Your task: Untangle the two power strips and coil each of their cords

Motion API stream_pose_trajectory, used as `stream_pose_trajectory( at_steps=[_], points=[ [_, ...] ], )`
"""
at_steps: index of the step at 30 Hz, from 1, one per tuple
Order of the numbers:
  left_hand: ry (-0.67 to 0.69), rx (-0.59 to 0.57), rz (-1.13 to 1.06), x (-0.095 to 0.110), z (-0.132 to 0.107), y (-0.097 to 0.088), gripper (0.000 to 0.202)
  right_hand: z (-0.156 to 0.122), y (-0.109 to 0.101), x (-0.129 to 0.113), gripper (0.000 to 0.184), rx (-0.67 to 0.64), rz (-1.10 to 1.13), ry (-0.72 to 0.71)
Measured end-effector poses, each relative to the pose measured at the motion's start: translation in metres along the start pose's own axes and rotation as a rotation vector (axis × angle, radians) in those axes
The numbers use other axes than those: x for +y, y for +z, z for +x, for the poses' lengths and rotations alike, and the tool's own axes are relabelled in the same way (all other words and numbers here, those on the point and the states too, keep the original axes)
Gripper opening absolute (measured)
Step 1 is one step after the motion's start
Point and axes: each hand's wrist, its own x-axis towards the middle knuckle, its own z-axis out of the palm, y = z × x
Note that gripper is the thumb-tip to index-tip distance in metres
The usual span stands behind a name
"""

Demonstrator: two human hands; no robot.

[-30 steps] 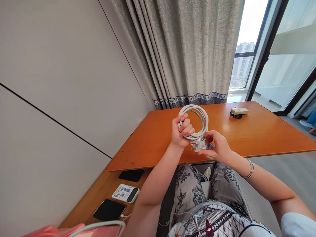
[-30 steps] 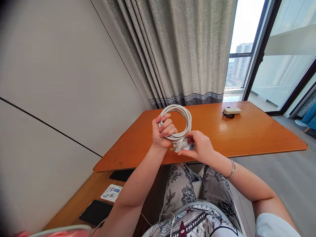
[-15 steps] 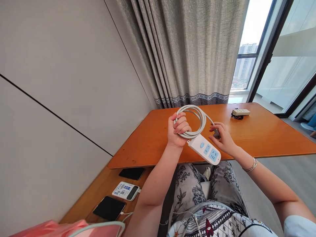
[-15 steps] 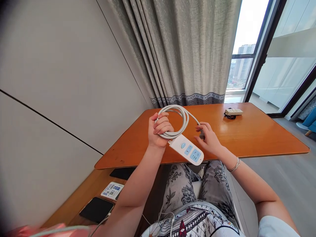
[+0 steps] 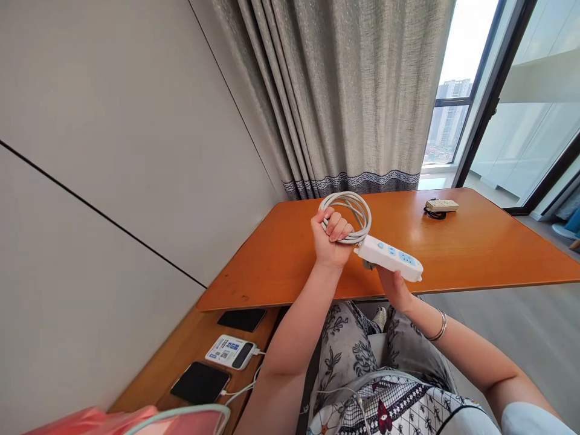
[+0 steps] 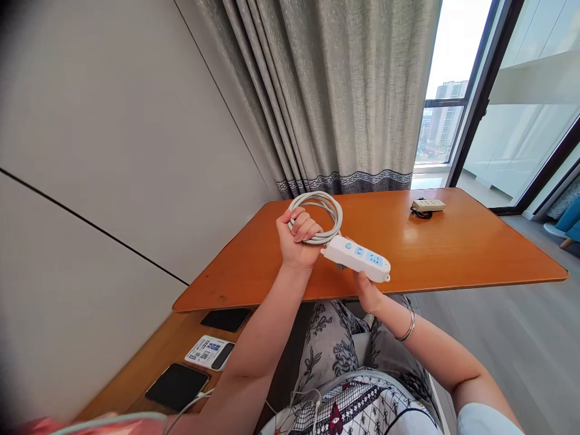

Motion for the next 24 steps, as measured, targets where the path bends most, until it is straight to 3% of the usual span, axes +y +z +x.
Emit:
stream_pose_trajectory(
  at_steps=[6,8,13,17,19,21,24],
  points=[
    [0.001,0.067,0.119,-0.01,-0.002,-0.001,0.029,0.016,0.018,-0.009,0.068,0.396,0.39,0.038],
    [0.019,0.1,0.144,-0.011,-0.001,-0.002,0.028,0.018,0.017,-0.013,0.065,0.436,0.439,0.039],
    [-0.021,0.089,0.214,-0.011,0.001,-0.009,0.029,0.016,0.005,-0.015,0.063,0.334,0.36,-0.075],
    [-0.122,0.037,0.187,-0.007,-0.001,-0.011,0.028,0.018,-0.011,-0.022,0.065,0.21,-0.057,-0.367],
    [-0.15,0.027,0.168,-0.003,-0.001,-0.01,0.028,0.019,-0.018,-0.023,0.066,0.144,-0.286,-0.443],
    [-0.164,0.009,0.149,0.004,-0.001,-0.009,0.028,0.019,-0.023,-0.022,0.055,0.098,-0.396,-0.44],
    [-0.19,-0.064,0.135,0.014,-0.001,-0.007,0.028,0.017,-0.032,-0.017,0.037,-0.038,-0.305,-0.341]
  ],
)
